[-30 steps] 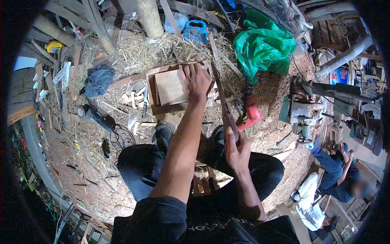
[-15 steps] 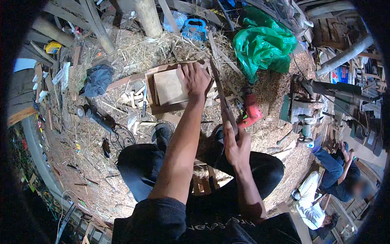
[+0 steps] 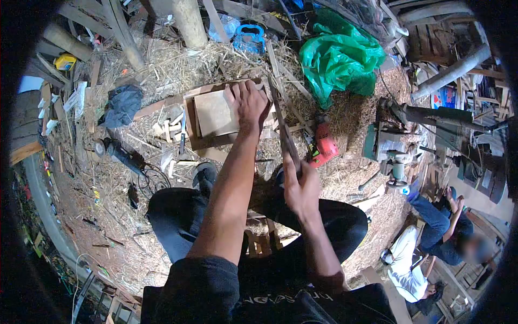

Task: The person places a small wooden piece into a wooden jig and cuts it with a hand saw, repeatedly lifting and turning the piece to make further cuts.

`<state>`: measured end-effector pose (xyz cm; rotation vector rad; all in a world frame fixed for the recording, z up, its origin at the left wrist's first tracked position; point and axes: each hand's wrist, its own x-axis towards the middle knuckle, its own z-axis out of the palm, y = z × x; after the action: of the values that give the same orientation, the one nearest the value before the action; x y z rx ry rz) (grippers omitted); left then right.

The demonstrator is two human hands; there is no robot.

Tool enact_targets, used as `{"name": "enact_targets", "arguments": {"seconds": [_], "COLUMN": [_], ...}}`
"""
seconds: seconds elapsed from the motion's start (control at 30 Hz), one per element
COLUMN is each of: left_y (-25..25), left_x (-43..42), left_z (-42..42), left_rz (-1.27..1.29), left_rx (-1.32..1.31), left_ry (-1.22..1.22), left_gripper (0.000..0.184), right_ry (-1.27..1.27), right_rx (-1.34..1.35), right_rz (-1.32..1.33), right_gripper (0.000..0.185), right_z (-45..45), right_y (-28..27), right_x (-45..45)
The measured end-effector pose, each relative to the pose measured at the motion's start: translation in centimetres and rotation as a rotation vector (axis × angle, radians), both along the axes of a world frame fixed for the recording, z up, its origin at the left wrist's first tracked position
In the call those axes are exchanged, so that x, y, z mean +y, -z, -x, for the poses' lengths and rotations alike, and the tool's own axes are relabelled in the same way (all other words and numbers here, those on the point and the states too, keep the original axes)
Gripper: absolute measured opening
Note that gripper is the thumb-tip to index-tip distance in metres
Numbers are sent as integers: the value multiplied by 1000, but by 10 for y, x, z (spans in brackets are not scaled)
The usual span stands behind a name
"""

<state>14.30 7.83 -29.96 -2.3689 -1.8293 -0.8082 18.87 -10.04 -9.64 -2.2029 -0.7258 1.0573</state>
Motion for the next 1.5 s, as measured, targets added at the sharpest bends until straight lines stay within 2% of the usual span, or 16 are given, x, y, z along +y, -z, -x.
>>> {"name": "enact_targets", "arguments": {"seconds": [0.1, 0.2, 0.47, 0.57, 0.6, 0.7, 0.83, 0.87, 1.0, 1.1, 1.13, 1.23, 1.27, 1.37, 1.4, 1.5], "left_y": [5, 2, 5, -4, -1, -12, 0, 1, 1, 9, 9, 0, -8, -10, -10, -11], "left_x": [3, 0, 0, -4, -4, -3, -1, -1, -4, 2, -1, -2, -2, -3, 5, 6], "left_z": [1, -1, -3, -2, -1, -2, -1, -2, 0, -5, -6, 0, -1, -5, -6, -4], "left_rz": [-31, 27, 54, 55, 43, 66, 44, 56, 43, 40, 27, 20, 56, 50, 8, 53], "left_rx": [19, -4, -28, 24, 40, -22, -38, -25, -17, -28, -29, -30, -41, -73, -78, -48], "left_ry": [2, -18, -21, -14, -19, -18, -27, -33, -17, -22, -23, 1, 2, -2, -6, -3], "left_gripper": [21, 17, 20, 21, 21, 18, 16, 16, 14, 13, 13, 15, 16, 14, 14, 15], "right_ry": [-3, 55, -37, 112, 64, -32, 12, 56, 8, 7, 78, -9, 17, 13, 30, 19], "right_rx": [1, 82, -2, 67, 36, -2, 66, 91, -34, 27, 60, -1, 51, 39, 137, 5], "right_rz": [54, -1, -50, -103, -14, -56, -58, -112, -44, -75, -102, -90, -51, -93, -57, -66], "right_gripper": [44, 47, 47, 46, 46, 47, 48, 49, 47, 49, 48, 46, 45, 45, 44, 42], "right_z": [-2, 2, -5, -5, -9, -13, -8, -8, -9, -2, 2, -7, -11, -7, -4, 6], "right_y": [-5, -12, 3, 4, 1, 8, -8, 3, 15, -3, 7, 12, 16, 12, 5, 5], "right_x": [16, -3, 11, -3, 7, 36, -1, -7, 40, 6, -6, 23, 42, 28, 14, 7]}}
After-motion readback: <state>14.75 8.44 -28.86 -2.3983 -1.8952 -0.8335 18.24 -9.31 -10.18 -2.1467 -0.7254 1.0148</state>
